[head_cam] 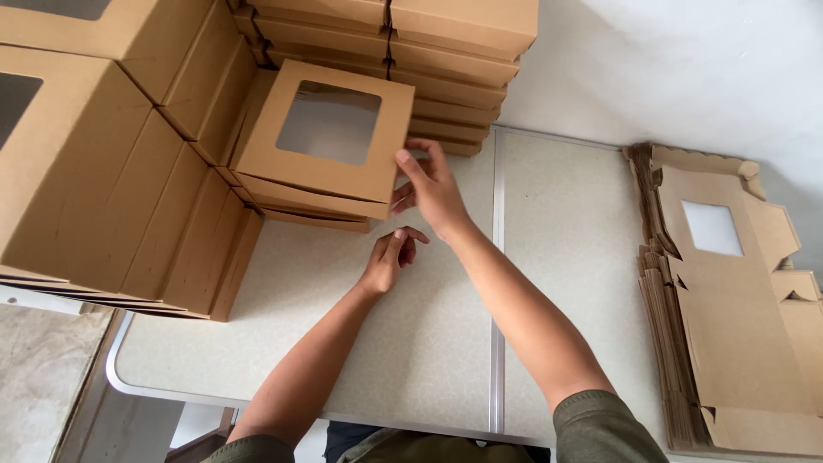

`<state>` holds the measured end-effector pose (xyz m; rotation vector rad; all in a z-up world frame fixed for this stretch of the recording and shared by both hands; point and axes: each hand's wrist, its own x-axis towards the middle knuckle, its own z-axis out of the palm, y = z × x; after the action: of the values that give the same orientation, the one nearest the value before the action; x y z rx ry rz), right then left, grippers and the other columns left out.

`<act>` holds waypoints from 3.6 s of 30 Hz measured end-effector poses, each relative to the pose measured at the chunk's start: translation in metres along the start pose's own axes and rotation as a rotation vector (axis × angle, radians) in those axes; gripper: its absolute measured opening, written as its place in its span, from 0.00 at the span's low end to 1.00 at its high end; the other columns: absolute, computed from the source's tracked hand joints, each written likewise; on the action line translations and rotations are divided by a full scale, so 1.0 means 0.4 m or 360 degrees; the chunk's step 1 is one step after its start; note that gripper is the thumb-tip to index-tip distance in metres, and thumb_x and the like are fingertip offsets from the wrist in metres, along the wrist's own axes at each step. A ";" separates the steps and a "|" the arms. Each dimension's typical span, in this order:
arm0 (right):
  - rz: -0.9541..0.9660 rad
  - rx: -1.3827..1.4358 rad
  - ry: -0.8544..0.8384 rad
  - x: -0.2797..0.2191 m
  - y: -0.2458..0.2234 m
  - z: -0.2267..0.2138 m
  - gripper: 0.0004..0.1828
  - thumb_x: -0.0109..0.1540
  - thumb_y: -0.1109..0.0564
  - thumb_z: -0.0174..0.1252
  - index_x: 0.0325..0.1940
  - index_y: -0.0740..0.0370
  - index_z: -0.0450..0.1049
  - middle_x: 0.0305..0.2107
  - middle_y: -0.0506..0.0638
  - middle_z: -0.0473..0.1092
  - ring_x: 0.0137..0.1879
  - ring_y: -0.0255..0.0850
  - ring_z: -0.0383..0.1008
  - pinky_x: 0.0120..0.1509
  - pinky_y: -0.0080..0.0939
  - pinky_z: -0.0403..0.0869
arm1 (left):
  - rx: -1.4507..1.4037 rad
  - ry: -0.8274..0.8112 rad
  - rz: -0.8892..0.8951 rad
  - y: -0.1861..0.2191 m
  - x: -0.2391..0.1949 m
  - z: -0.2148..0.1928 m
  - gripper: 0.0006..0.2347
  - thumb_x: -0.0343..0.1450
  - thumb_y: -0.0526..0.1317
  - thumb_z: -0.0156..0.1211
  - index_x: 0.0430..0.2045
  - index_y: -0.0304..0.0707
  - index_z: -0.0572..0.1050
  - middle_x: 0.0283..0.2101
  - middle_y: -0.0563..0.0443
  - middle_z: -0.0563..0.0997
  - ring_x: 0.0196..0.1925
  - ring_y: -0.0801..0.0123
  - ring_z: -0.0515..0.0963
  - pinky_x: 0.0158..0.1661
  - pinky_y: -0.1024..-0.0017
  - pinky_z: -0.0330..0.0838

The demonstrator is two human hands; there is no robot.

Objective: The person assembles two flat cardboard boxes with clear windows by folding the sides and tucking the flaps to form the box shape. Each completed box is then placed on a stack of finished boxes on the left side of the table.

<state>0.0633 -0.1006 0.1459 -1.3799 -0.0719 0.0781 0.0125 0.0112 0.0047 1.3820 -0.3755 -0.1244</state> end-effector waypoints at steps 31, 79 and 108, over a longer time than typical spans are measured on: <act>-0.1191 -0.0895 -0.0389 0.098 0.054 0.084 0.36 0.60 0.41 0.68 0.69 0.48 0.64 0.79 0.53 0.35 0.83 0.57 0.42 0.81 0.56 0.59 | 0.0118 -0.0043 0.0037 -0.035 0.012 -0.006 0.24 0.82 0.44 0.31 0.18 0.37 0.72 0.19 0.48 0.68 0.23 0.65 0.66 0.28 0.68 0.62; 0.0881 -0.2901 0.1158 -0.688 0.139 -0.930 0.27 0.72 0.49 0.44 0.68 0.70 0.69 0.61 0.70 0.70 0.61 0.69 0.73 0.51 0.70 0.76 | 0.0288 0.0136 -0.0164 0.007 0.004 0.044 0.19 0.82 0.40 0.36 0.38 0.33 0.81 0.18 0.47 0.67 0.21 0.66 0.66 0.28 0.72 0.62; 0.0170 -0.2904 0.0342 -0.517 0.179 -0.310 0.33 0.63 0.39 0.52 0.63 0.65 0.73 0.47 0.74 0.74 0.51 0.71 0.78 0.46 0.60 0.78 | 0.0396 -0.0032 -0.0105 0.031 0.001 0.038 0.14 0.80 0.35 0.42 0.39 0.35 0.81 0.18 0.48 0.69 0.22 0.65 0.68 0.28 0.69 0.65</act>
<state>-0.1315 -0.2287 0.0511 -3.2045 0.1681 -0.0895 0.0063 -0.0009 0.0191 1.6403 -0.3713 -0.1500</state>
